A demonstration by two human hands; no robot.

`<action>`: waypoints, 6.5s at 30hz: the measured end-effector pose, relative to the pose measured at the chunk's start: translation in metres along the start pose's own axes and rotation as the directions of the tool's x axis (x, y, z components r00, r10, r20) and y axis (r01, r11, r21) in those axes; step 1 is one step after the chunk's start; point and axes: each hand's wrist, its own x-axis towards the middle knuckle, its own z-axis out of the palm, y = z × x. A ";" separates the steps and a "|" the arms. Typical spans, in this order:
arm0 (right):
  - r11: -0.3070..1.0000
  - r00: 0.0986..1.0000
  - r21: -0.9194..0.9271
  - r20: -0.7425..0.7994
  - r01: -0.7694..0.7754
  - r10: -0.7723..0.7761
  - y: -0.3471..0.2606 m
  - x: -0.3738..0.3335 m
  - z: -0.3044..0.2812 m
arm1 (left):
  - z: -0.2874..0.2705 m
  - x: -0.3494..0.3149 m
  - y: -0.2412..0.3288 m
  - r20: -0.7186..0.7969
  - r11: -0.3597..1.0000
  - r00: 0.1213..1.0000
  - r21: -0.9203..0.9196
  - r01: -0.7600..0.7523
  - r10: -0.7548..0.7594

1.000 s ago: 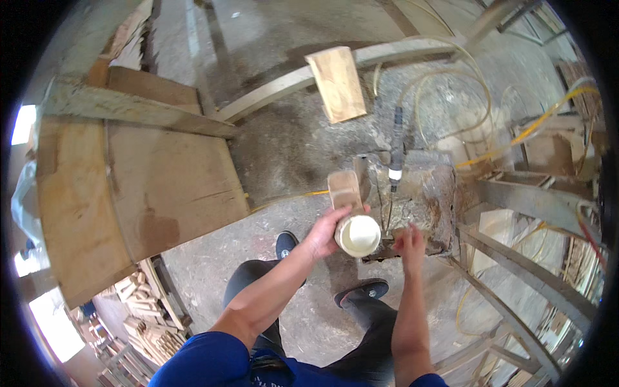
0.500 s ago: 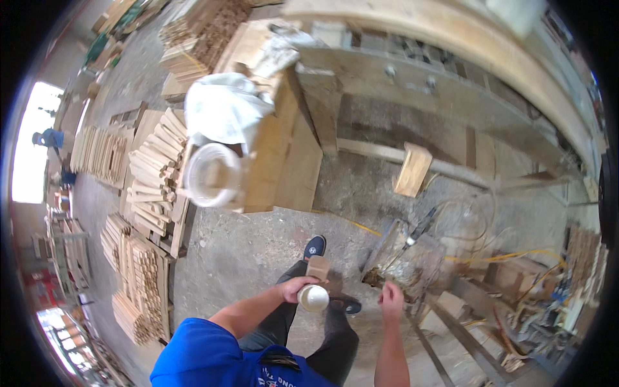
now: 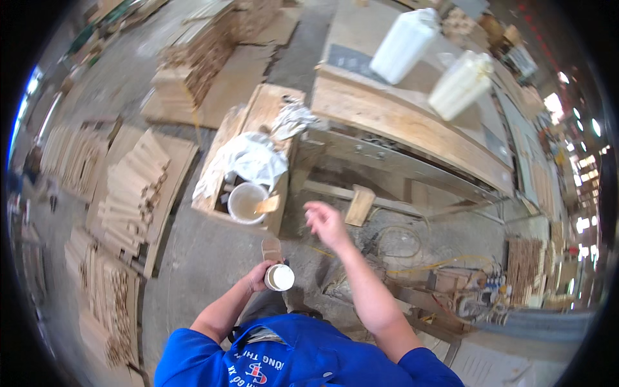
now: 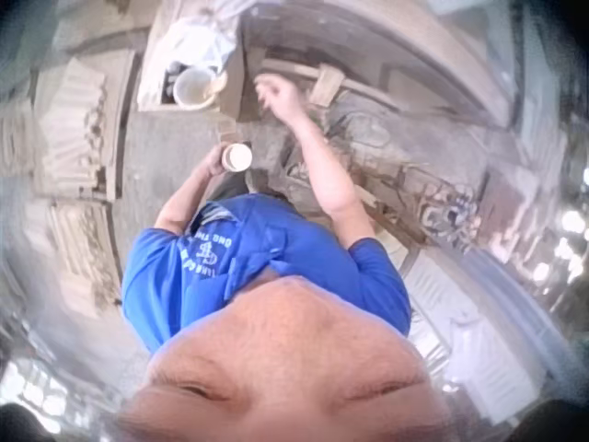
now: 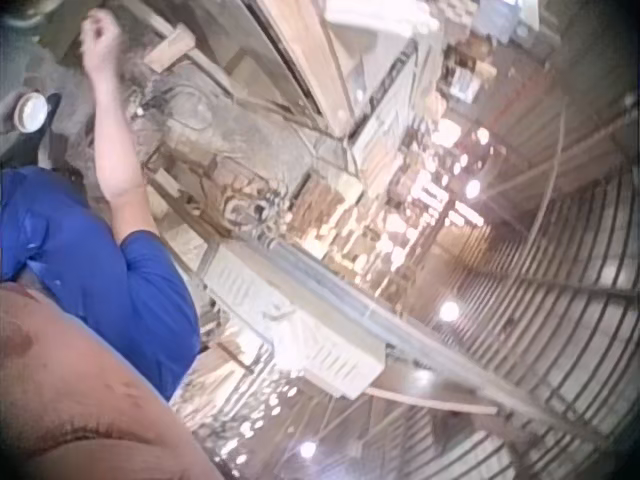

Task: The person pours a liquid from a large container into a small cup, then stirs the mixture with a wooden stick. They then use a power drill with a mixing attachment to blend the contents of the cup further. Finally, they apply the mixture to a wooden piece using the stick.

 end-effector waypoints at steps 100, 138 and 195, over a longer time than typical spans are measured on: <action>0.799 -0.422 0.226 -0.752 0.557 0.507 0.368 -1.278 -0.920 | 0.938 0.373 -1.199 0.229 0.642 0.803 0.730 0.232 -0.551; 0.943 -0.810 0.070 0.493 -0.327 -0.317 0.192 -1.800 -0.777 | 1.027 0.362 -1.905 -0.226 -0.134 0.487 0.967 0.217 -0.844; -0.141 -0.936 0.953 -0.293 -0.269 -0.196 0.234 -2.279 -0.655 | 0.783 -0.113 -2.569 -0.925 -0.669 -0.115 0.345 -0.658 -0.363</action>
